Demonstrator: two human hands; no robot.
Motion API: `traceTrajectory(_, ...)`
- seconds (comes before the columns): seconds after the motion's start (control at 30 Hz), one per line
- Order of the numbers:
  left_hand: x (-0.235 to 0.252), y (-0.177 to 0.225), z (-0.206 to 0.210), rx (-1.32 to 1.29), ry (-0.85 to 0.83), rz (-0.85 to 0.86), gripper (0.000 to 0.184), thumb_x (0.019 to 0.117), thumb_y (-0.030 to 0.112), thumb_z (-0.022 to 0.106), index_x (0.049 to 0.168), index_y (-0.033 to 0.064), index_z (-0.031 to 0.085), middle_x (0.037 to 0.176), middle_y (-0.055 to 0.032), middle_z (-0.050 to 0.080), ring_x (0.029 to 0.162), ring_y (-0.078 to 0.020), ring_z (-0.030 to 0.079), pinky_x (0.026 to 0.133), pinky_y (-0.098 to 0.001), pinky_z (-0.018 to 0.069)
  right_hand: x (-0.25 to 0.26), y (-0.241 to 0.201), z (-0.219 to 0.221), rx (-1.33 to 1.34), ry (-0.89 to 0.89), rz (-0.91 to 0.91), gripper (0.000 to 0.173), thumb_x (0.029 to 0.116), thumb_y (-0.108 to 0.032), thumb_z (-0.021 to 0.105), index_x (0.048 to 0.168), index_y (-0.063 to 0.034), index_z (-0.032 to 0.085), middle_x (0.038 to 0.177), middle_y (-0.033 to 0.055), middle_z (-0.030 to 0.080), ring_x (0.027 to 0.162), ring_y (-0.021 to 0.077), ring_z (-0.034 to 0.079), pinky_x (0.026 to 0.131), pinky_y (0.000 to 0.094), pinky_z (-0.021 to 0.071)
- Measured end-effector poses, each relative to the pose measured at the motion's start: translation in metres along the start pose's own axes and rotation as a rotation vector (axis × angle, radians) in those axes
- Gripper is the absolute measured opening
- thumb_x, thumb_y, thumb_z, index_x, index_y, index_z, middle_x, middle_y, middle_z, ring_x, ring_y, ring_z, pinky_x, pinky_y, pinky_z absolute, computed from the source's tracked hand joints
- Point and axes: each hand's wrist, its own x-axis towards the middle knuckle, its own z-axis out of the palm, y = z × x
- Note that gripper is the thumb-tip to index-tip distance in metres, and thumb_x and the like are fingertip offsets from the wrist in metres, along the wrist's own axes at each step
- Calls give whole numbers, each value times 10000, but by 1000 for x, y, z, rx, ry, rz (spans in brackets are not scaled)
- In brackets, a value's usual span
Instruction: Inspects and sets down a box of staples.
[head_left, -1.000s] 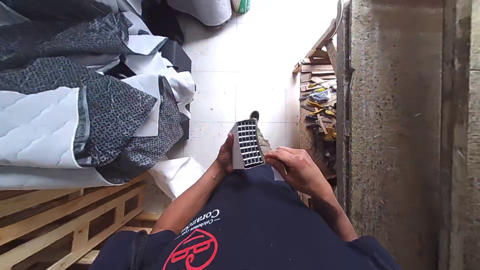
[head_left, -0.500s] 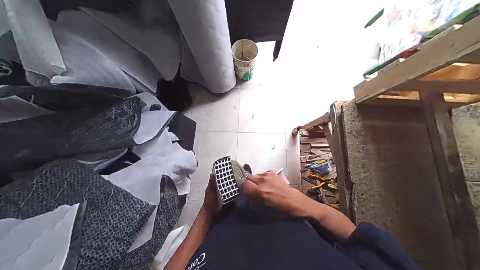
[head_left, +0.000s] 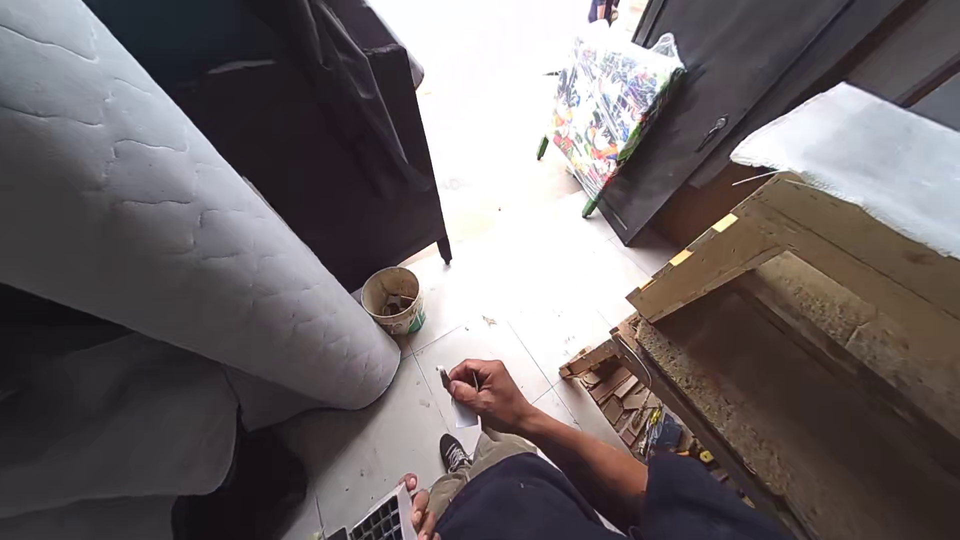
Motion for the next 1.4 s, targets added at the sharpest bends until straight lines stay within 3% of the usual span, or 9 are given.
traceTrajectory(0.27,116,150,-18,-81,20,-56,354,1066,308,480,1341,143,629,1091,-122,731,898,-278,745,712,-418,632,191,95,4,578,256,639,92,971,-136,603,937,-53,624,601,9,545,440,71,461,416,235,399)
traceTrajectory(0.5,196,266,-40,-65,104,272,368,1080,305,447,1353,126,614,1024,-122,739,841,-269,755,699,-401,640,415,247,43,592,217,933,157,1032,-186,515,908,-100,557,604,-6,508,463,92,473,430,250,419)
traceTrajectory(0.63,261,332,-2,-34,250,368,354,1058,304,481,1301,104,642,936,-118,742,791,-273,756,674,-419,637,534,350,65,496,287,1067,115,985,-180,578,971,-69,601,764,62,602,630,168,588,567,351,521)
traceTrajectory(0.77,308,378,7,-66,305,362,330,1048,289,499,1279,116,660,932,-113,749,798,-276,759,699,-432,636,614,408,65,149,112,1296,457,950,-358,615,1287,-52,582,1194,181,635,1050,295,627,814,524,535)
traceTrajectory(0.87,324,401,0,-118,290,325,338,1054,285,488,1305,123,644,983,-130,744,855,-299,756,736,-453,632,648,419,63,-38,117,1213,387,947,-247,650,1242,-1,596,1117,183,632,954,267,619,791,467,530)
traceTrajectory(1.07,350,442,-3,-82,337,225,351,992,330,607,1280,135,653,948,-114,738,795,-283,747,676,-435,632,641,385,13,-66,56,993,214,973,-121,631,1142,-4,687,974,113,746,832,175,719,755,354,597)
traceTrajectory(1.17,353,469,-7,158,323,120,720,792,496,801,1383,156,571,1051,-96,689,856,-266,700,716,-439,603,609,313,0,-1,-22,862,241,980,-199,683,1113,1,679,948,95,734,830,157,708,763,342,593)
traceTrajectory(1.3,358,486,-8,317,358,-42,768,795,638,758,1368,151,604,1076,-97,702,900,-247,701,773,-437,603,532,187,27,-19,-400,359,959,760,-431,874,1511,-26,437,1423,110,593,1263,176,602,997,366,551)
traceTrajectory(1.4,367,477,-11,230,255,-230,678,857,588,724,1342,127,613,1129,-120,695,972,-266,698,827,-456,594,457,116,77,-184,-366,20,1401,661,-787,768,1587,90,190,1644,266,263,1536,326,270,1263,468,243)
